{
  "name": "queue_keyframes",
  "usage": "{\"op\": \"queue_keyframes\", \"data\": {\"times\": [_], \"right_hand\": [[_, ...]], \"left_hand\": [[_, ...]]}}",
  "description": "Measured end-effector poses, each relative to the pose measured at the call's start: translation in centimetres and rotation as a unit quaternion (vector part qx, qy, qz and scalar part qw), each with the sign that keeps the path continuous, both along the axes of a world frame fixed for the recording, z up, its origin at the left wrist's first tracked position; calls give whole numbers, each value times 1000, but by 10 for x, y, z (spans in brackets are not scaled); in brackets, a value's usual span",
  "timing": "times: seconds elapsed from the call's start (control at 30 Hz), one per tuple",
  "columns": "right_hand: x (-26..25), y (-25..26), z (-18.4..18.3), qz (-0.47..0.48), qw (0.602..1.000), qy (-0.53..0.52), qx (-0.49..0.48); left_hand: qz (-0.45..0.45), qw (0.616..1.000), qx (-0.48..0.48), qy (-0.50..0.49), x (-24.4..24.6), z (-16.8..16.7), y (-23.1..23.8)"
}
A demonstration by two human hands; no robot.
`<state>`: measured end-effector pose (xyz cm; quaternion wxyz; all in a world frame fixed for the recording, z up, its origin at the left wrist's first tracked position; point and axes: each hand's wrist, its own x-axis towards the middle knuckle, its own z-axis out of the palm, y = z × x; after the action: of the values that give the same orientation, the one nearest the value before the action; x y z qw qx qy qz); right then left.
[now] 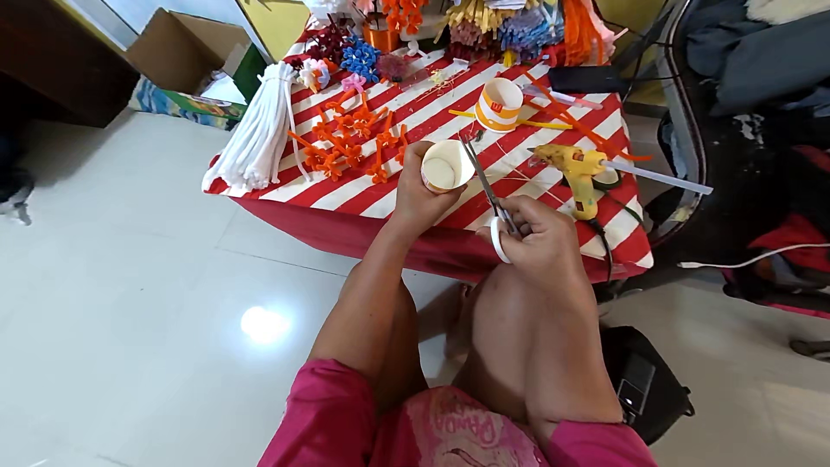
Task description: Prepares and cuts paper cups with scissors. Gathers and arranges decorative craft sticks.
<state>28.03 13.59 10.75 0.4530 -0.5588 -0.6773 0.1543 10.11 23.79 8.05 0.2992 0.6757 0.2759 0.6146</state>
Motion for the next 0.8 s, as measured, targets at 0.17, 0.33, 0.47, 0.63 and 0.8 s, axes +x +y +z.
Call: {"op": "queue_keyframes", "data": {"times": [0.17,0.33,0.47,0.63,0.8], "right_hand": [[-2,-1,-1,-2,1000,1,4],[-2,-1,1,-8,1000,-12,-3],[0,-3,1,-10,1000,-16,-11],[2,-4,2,-10,1000,-6,-15],[3,-3,2,-12,1000,-16,-6]], "left_hand": [[-23,999,-22,4,-2,2,-1],[-39,999,-36,-6,-3,1,0],[-55,997,-44,14,-7,2,1],[-69,994,-56,70,-13,7,-5],[-99,990,-86,49,-11,7,-6]]}}
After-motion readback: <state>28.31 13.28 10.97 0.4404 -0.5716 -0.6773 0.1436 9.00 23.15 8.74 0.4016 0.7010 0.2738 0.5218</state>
